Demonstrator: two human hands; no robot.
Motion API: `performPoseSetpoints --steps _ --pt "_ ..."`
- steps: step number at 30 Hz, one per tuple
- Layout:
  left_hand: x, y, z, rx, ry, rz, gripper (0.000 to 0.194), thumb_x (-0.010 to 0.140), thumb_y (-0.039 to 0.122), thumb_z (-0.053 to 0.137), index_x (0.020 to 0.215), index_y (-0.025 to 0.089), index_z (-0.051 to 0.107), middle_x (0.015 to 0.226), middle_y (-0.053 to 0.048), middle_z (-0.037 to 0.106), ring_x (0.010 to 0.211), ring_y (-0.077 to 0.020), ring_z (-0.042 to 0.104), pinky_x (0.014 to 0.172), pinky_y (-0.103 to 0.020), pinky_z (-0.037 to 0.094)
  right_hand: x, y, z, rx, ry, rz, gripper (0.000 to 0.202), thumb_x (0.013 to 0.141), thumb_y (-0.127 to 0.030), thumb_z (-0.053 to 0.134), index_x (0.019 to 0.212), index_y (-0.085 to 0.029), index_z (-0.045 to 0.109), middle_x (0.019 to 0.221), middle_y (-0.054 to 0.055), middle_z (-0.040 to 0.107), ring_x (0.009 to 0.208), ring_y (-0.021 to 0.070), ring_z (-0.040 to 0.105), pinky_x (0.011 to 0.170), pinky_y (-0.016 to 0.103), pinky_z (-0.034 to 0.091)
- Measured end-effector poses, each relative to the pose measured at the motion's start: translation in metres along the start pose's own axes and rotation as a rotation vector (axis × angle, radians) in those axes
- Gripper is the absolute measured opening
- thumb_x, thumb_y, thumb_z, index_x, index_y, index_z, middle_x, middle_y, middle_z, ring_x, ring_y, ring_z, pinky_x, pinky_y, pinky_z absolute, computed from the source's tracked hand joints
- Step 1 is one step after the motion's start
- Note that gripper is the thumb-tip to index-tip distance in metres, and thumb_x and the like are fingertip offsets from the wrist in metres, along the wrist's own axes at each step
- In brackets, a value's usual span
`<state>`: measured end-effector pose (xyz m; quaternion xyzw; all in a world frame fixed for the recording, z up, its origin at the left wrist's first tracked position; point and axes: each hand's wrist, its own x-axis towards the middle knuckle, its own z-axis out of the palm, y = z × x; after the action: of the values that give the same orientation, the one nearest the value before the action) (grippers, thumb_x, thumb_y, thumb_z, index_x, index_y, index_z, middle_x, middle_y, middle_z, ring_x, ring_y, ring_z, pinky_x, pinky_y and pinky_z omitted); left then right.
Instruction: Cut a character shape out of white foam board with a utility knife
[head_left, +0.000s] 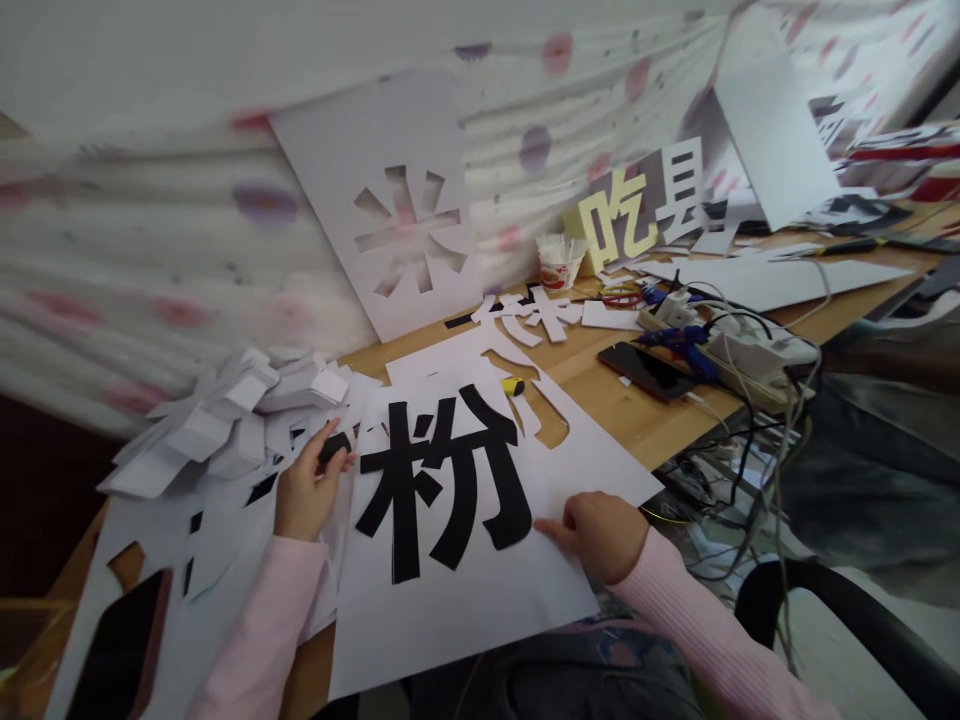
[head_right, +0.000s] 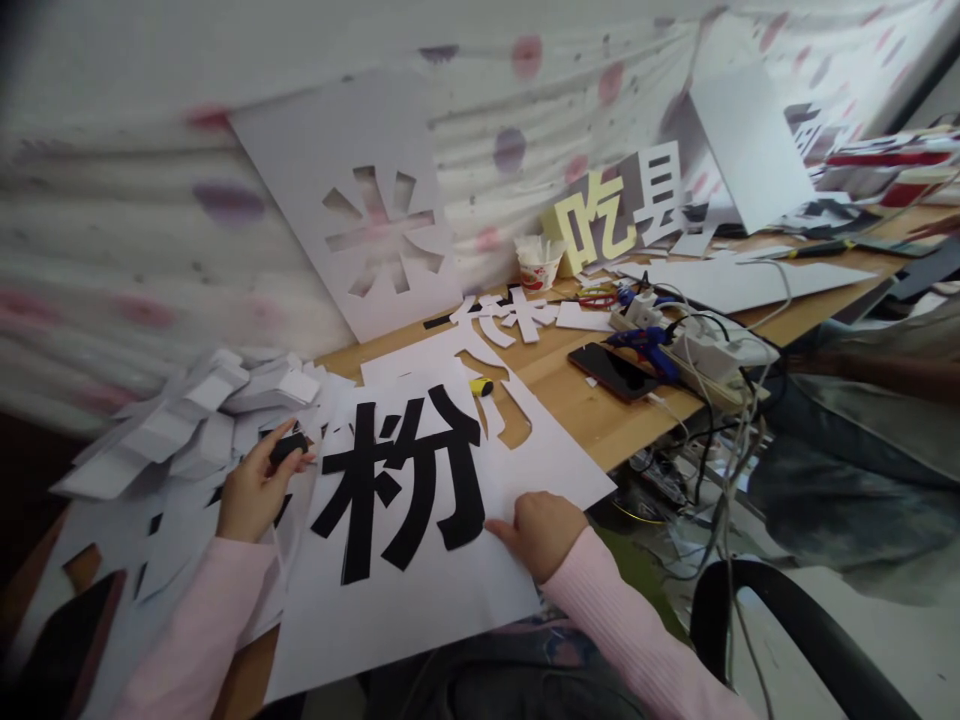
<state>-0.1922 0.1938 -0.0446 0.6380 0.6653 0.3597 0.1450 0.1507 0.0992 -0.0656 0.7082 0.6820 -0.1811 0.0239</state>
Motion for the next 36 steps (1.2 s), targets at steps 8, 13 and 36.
performPoseSetpoints --steps 8,13,36 --pt "-0.005 0.007 0.013 -0.098 -0.210 -0.021 0.035 0.081 0.045 0.050 0.103 0.021 0.059 0.085 -0.006 0.076 0.089 -0.0242 0.071 0.087 -0.036 0.051 -0.010 -0.012 0.008 0.040 -0.023 0.030 0.032 0.081 -0.045 0.068 0.087 -0.013 0.066 0.085 0.017 0.073 0.084 0.0337 0.071 0.066 0.036 0.046" --pt "-0.006 -0.005 0.003 -0.021 -0.259 -0.019 0.035 0.074 0.038 0.042 0.092 0.022 0.067 0.101 -0.005 0.075 0.098 -0.0229 0.068 0.088 -0.035 0.050 -0.007 -0.005 0.013 0.030 0.024 0.111 0.043 0.081 -0.047 0.068 0.102 -0.011 0.058 0.089 0.019 0.072 0.085 0.0361 0.070 0.064 0.036 0.045" --pt "-0.008 -0.017 0.022 -0.294 -0.291 -0.328 0.052 0.054 0.059 0.069 0.081 0.015 0.068 0.078 -0.009 0.073 0.076 -0.0268 0.068 0.071 -0.037 0.052 0.021 0.078 -0.010 0.153 0.033 0.304 0.053 0.081 -0.063 0.056 0.093 -0.012 0.063 0.094 0.018 0.069 0.090 0.0304 0.066 0.070 0.034 0.043"
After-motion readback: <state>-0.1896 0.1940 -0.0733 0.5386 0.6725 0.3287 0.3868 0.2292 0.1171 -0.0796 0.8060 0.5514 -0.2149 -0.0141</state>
